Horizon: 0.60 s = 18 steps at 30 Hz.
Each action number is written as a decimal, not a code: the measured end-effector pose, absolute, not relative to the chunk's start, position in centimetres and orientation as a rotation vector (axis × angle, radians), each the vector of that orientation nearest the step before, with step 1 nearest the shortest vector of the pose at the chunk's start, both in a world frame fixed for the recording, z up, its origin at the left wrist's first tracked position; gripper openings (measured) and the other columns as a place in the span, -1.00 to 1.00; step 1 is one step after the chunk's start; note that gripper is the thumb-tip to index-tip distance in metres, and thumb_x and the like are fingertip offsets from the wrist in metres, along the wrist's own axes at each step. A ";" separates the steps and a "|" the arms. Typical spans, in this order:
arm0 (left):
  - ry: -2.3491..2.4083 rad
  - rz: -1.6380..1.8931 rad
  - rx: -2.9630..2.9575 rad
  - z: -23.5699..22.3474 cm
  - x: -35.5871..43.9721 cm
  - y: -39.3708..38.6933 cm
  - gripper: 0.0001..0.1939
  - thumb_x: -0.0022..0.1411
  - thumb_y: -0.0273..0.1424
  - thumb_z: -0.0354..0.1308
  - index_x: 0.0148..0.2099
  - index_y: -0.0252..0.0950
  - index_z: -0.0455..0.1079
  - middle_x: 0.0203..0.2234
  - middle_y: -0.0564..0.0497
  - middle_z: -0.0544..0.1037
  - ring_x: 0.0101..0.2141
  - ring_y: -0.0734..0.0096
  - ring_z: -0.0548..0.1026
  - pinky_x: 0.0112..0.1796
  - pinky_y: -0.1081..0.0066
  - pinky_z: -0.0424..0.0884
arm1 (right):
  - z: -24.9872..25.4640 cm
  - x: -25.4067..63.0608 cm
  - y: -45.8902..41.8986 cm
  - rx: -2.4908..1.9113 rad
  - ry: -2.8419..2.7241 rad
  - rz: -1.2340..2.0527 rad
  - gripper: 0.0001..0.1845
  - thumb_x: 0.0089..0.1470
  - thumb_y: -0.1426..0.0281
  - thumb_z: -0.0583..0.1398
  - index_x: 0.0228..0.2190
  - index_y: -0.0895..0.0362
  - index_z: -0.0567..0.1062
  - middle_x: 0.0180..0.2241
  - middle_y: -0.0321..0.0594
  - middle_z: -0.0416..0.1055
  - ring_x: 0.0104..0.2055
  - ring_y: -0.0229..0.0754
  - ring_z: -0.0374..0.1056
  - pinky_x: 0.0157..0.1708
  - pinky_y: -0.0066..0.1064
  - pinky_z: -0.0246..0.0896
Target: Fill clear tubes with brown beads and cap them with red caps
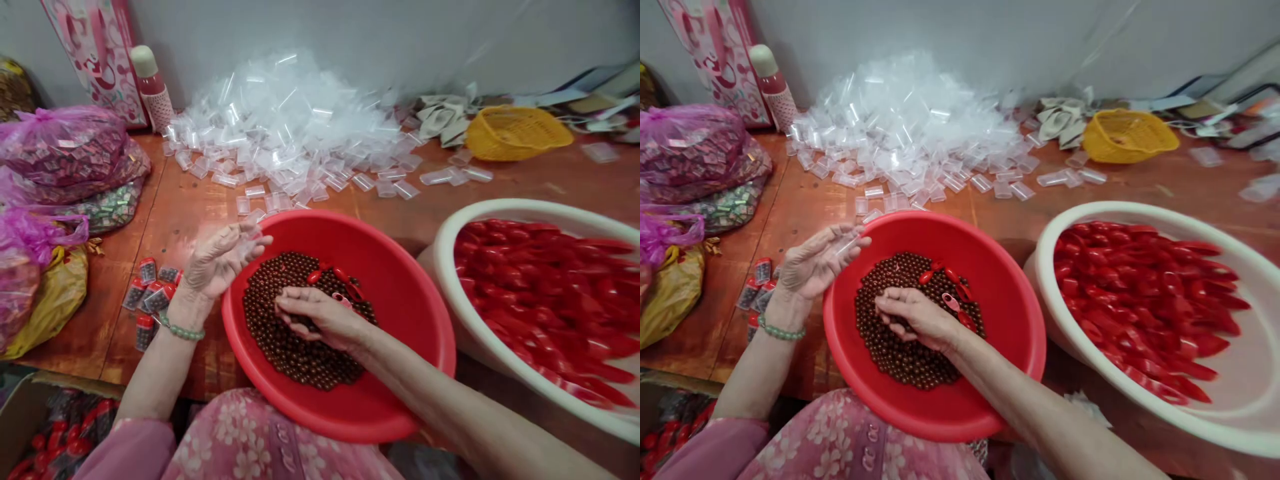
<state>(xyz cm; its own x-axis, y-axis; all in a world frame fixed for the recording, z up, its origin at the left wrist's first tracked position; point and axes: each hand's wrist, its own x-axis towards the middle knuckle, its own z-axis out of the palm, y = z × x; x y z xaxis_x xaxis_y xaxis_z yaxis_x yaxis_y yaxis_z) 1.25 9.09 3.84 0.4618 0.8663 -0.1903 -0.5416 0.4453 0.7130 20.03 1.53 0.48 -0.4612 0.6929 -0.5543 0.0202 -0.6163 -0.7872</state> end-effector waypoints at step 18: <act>0.689 0.580 0.957 2.8 6.4 3.7 -0.42 -0.06 -0.56 0.34 0.04 -0.31 0.26 -0.26 0.01 0.53 -0.26 0.45 0.52 -0.11 0.36 0.38 | 5.8 20.0 4.3 -0.922 -0.333 1.526 -0.66 -0.07 0.15 0.33 -0.50 0.16 0.43 -0.60 -0.40 0.29 -0.67 -0.47 0.13 -0.80 -0.66 -0.10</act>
